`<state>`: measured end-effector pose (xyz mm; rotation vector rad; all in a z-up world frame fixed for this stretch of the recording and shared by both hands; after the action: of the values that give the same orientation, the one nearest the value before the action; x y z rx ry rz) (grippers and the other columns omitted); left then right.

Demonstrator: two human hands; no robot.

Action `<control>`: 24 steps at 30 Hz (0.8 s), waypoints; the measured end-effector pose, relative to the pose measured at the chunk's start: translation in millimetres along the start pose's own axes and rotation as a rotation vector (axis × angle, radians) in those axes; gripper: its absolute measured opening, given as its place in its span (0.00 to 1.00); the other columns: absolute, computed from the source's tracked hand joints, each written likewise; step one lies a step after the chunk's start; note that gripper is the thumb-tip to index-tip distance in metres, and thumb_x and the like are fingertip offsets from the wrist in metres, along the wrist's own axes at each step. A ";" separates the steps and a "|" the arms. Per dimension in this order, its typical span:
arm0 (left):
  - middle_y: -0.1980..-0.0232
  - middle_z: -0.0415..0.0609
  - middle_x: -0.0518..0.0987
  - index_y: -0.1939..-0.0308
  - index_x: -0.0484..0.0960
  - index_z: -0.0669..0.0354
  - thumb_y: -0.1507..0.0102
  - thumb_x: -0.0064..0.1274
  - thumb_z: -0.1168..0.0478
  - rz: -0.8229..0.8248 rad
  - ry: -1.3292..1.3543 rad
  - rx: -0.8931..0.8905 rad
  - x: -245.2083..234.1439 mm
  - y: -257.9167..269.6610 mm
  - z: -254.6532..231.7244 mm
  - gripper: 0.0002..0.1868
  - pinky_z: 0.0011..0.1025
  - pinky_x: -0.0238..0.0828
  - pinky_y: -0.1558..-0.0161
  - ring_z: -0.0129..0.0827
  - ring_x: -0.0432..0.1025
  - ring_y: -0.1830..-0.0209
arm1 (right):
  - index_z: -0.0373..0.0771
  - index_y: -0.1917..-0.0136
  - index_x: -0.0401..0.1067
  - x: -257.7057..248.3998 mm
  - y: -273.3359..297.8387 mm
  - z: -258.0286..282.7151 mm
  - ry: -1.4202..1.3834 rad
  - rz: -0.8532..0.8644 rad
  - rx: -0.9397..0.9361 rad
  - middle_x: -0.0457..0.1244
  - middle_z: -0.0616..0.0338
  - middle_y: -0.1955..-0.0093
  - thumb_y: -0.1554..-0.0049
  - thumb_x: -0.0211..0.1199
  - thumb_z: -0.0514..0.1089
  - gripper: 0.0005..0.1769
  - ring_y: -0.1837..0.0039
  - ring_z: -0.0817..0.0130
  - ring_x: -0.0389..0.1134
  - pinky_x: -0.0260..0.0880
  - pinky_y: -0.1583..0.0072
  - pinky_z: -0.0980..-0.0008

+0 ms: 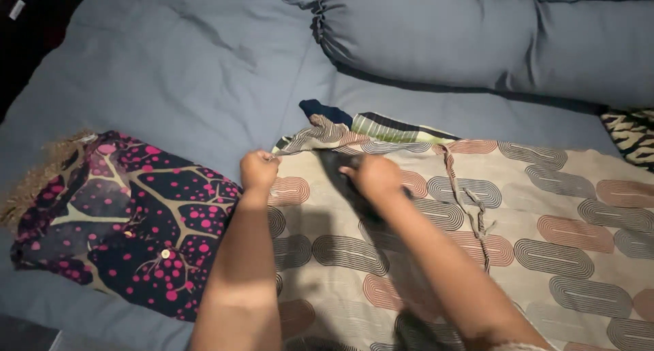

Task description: Ironing a patterned garment on top of a bed.

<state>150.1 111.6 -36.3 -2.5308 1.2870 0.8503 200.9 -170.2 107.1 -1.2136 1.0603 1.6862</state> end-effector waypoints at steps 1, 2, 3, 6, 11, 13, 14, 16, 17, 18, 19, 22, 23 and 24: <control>0.73 0.56 0.83 0.69 0.86 0.65 0.46 0.68 0.59 0.002 -0.029 -0.060 -2.0 4.8 -2.2 0.11 0.37 0.73 0.66 0.39 0.78 0.75 | 0.44 0.51 0.77 -3.6 10.1 -13.4 0.011 0.038 0.021 0.71 0.49 0.58 0.47 0.63 0.71 0.29 0.53 0.48 0.74 0.73 0.52 0.49; 0.73 0.56 0.83 0.69 0.86 0.65 0.46 0.68 0.59 0.005 -0.027 -0.068 -2.1 6.3 -1.5 0.11 0.37 0.73 0.66 0.39 0.78 0.75 | 0.44 0.51 0.77 -4.5 19.4 -35.4 0.016 0.045 0.020 0.71 0.49 0.58 0.47 0.63 0.71 0.29 0.53 0.48 0.74 0.73 0.52 0.49; 0.74 0.56 0.82 0.69 0.85 0.66 0.46 0.69 0.59 0.002 -0.024 -0.043 -2.8 5.0 -2.9 0.12 0.37 0.73 0.66 0.40 0.78 0.75 | 0.43 0.52 0.78 -7.0 26.1 -58.3 0.039 0.050 0.068 0.71 0.48 0.57 0.47 0.63 0.72 0.31 0.53 0.48 0.74 0.73 0.52 0.50; 0.74 0.57 0.82 0.70 0.84 0.66 0.46 0.68 0.59 0.021 -0.007 -0.030 0.9 -1.7 2.5 0.13 0.38 0.73 0.66 0.41 0.78 0.75 | 0.41 0.54 0.79 -27.2 36.8 -99.3 0.073 0.097 0.150 0.71 0.47 0.57 0.48 0.64 0.73 0.33 0.53 0.48 0.74 0.74 0.50 0.50; 0.73 0.57 0.82 0.70 0.84 0.68 0.45 0.68 0.59 0.029 -0.002 -0.022 3.0 -1.6 2.3 0.13 0.38 0.73 0.66 0.42 0.79 0.74 | 0.40 0.51 0.79 -27.8 24.3 -96.0 0.056 0.180 0.187 0.72 0.46 0.56 0.50 0.65 0.75 0.36 0.51 0.48 0.75 0.74 0.47 0.51; 0.73 0.57 0.83 0.69 0.84 0.67 0.44 0.67 0.58 0.055 -0.020 -0.074 -2.3 2.6 -7.1 0.13 0.38 0.73 0.64 0.43 0.79 0.73 | 0.40 0.47 0.79 -26.7 9.5 -65.2 -0.032 0.131 0.081 0.71 0.46 0.52 0.54 0.68 0.76 0.40 0.48 0.49 0.73 0.72 0.45 0.52; 0.73 0.57 0.83 0.69 0.84 0.67 0.44 0.67 0.58 0.057 -0.023 -0.071 -1.6 2.5 -4.9 0.13 0.38 0.73 0.64 0.43 0.79 0.73 | 0.40 0.47 0.79 -21.8 2.3 -46.2 -0.036 0.131 0.085 0.71 0.46 0.52 0.54 0.68 0.76 0.40 0.48 0.49 0.73 0.72 0.45 0.52; 0.71 0.60 0.82 0.67 0.84 0.68 0.45 0.68 0.59 0.033 -0.064 -0.007 -1.1 1.9 -2.4 0.14 0.40 0.73 0.63 0.46 0.79 0.71 | 0.43 0.47 0.80 -14.8 -12.9 -3.6 -0.095 0.080 -0.056 0.71 0.46 0.53 0.53 0.67 0.74 0.36 0.48 0.48 0.73 0.71 0.45 0.51; 0.71 0.60 0.82 0.67 0.84 0.68 0.45 0.68 0.59 0.035 -0.067 -0.005 -0.1 1.7 -1.6 0.14 0.40 0.73 0.63 0.46 0.79 0.71 | 0.43 0.47 0.80 -13.0 -17.2 8.2 -0.099 0.079 -0.054 0.71 0.46 0.53 0.53 0.67 0.74 0.36 0.48 0.48 0.73 0.71 0.45 0.51; 0.71 0.60 0.83 0.66 0.84 0.68 0.45 0.67 0.59 0.037 -0.074 -0.017 0.2 1.4 -0.4 0.14 0.41 0.74 0.62 0.47 0.79 0.70 | 0.42 0.49 0.80 -11.9 -21.4 21.6 -0.077 0.073 -0.094 0.71 0.46 0.53 0.52 0.67 0.73 0.35 0.48 0.48 0.73 0.72 0.45 0.51; 0.70 0.60 0.83 0.66 0.84 0.68 0.45 0.66 0.59 0.037 -0.080 -0.029 0.1 0.4 0.0 0.14 0.41 0.74 0.61 0.48 0.80 0.69 | 0.41 0.50 0.80 -11.7 -26.4 35.6 -0.055 0.066 -0.137 0.71 0.47 0.54 0.51 0.67 0.73 0.34 0.48 0.48 0.73 0.72 0.45 0.51; 0.68 0.62 0.83 0.64 0.85 0.67 0.46 0.67 0.58 0.010 -0.097 0.027 2.0 -1.6 5.8 0.15 0.41 0.74 0.60 0.50 0.80 0.66 | 0.40 0.52 0.79 3.2 -28.2 25.6 -0.035 -0.042 -0.212 0.71 0.47 0.55 0.51 0.68 0.71 0.33 0.50 0.48 0.73 0.72 0.47 0.51; 0.68 0.62 0.83 0.64 0.85 0.67 0.46 0.67 0.58 0.004 -0.092 0.028 1.7 -1.5 1.7 0.15 0.41 0.74 0.60 0.50 0.80 0.66 | 0.40 0.52 0.79 2.2 -26.7 10.3 -0.030 -0.045 -0.216 0.71 0.47 0.55 0.51 0.68 0.71 0.33 0.50 0.48 0.73 0.72 0.47 0.51; 0.68 0.62 0.83 0.64 0.86 0.66 0.46 0.67 0.57 0.012 -0.093 -0.002 1.3 -1.4 -0.6 0.15 0.42 0.74 0.59 0.51 0.80 0.66 | 0.41 0.53 0.80 2.6 -25.6 -6.4 -0.007 -0.020 -0.150 0.71 0.47 0.57 0.50 0.67 0.72 0.33 0.51 0.49 0.73 0.72 0.49 0.52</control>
<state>152.1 111.3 -36.7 -2.4562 1.2741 0.9599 225.8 -167.1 98.8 -1.3068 0.9279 1.7790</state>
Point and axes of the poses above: each hand's wrist, its own y-axis away from the middle knuckle, its own x-axis out of the palm, z = x × y, the point moved 3 cm from there along -y, towards the middle knuckle
